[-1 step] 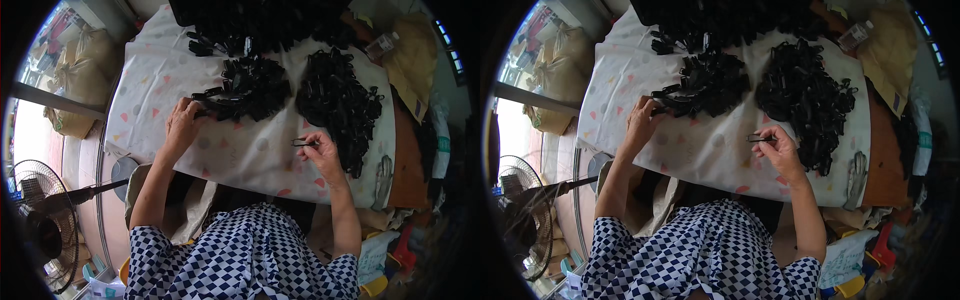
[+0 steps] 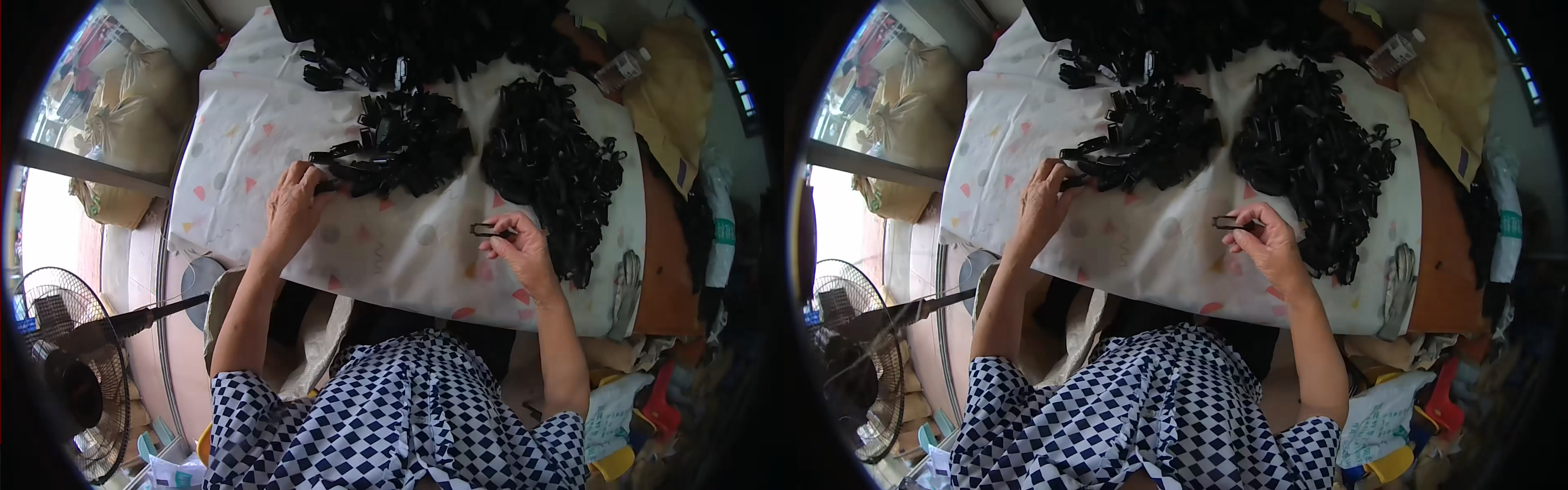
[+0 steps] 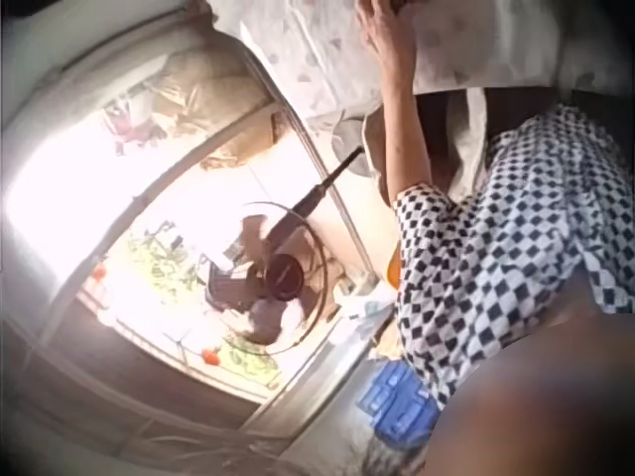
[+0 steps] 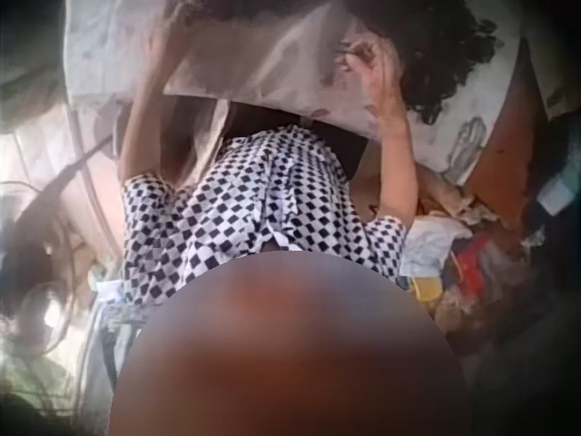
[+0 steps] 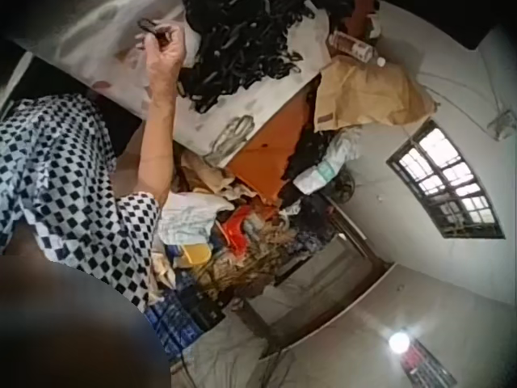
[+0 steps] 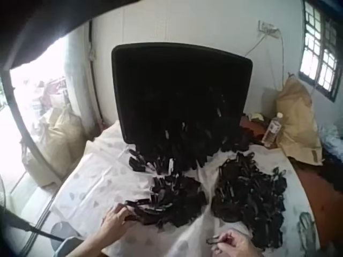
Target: Assembling small black plastic connector components by hand at a workbench.
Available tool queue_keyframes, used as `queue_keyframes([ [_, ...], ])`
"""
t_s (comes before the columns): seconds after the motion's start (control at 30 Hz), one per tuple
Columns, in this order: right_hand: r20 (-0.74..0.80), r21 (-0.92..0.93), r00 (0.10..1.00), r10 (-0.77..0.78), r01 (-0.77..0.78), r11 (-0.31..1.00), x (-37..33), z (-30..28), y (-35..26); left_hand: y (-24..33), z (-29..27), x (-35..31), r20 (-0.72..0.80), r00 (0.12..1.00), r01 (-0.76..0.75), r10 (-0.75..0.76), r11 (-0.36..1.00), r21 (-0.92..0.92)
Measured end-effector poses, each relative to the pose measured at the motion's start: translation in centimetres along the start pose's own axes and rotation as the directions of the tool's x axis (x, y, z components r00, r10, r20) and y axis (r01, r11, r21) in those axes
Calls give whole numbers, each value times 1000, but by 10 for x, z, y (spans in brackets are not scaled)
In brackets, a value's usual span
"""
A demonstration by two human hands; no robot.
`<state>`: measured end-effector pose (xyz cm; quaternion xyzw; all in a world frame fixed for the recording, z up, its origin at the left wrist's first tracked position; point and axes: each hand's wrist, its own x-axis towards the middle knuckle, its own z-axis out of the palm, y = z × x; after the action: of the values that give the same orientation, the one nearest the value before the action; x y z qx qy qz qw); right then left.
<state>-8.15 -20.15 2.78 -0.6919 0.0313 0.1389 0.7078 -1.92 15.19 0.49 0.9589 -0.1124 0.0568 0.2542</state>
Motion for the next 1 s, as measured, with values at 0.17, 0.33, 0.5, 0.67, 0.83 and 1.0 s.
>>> queue_keyframes([
  [0.17, -39, -29, 998, 46, -47, 998, 5, 7, 22, 25, -2, -25, 43, 997, -70, 69, 997, 26],
  [0.33, 0, -551, 982, -190, 159, 820, 0, 23, 20, 79, 20, -53, 221, 938, -264, 265, 964, -37],
  [0.5, 73, -618, 966, -248, 239, 749, -1, 27, 21, 98, 56, -61, 204, 934, -222, 292, 925, -307],
  [0.67, 21, 193, 998, 66, -69, 979, -22, 27, 33, 116, 63, -64, 107, 975, -124, 194, 878, -463],
  [0.83, 89, 494, 988, 123, -151, 857, -44, 23, 33, 130, 62, -71, 209, 973, 29, 97, 849, -527],
  [1.0, 118, 543, 988, 96, -145, 827, -56, 18, 37, 150, 60, -74, 221, 962, -23, 159, 857, -515],
])
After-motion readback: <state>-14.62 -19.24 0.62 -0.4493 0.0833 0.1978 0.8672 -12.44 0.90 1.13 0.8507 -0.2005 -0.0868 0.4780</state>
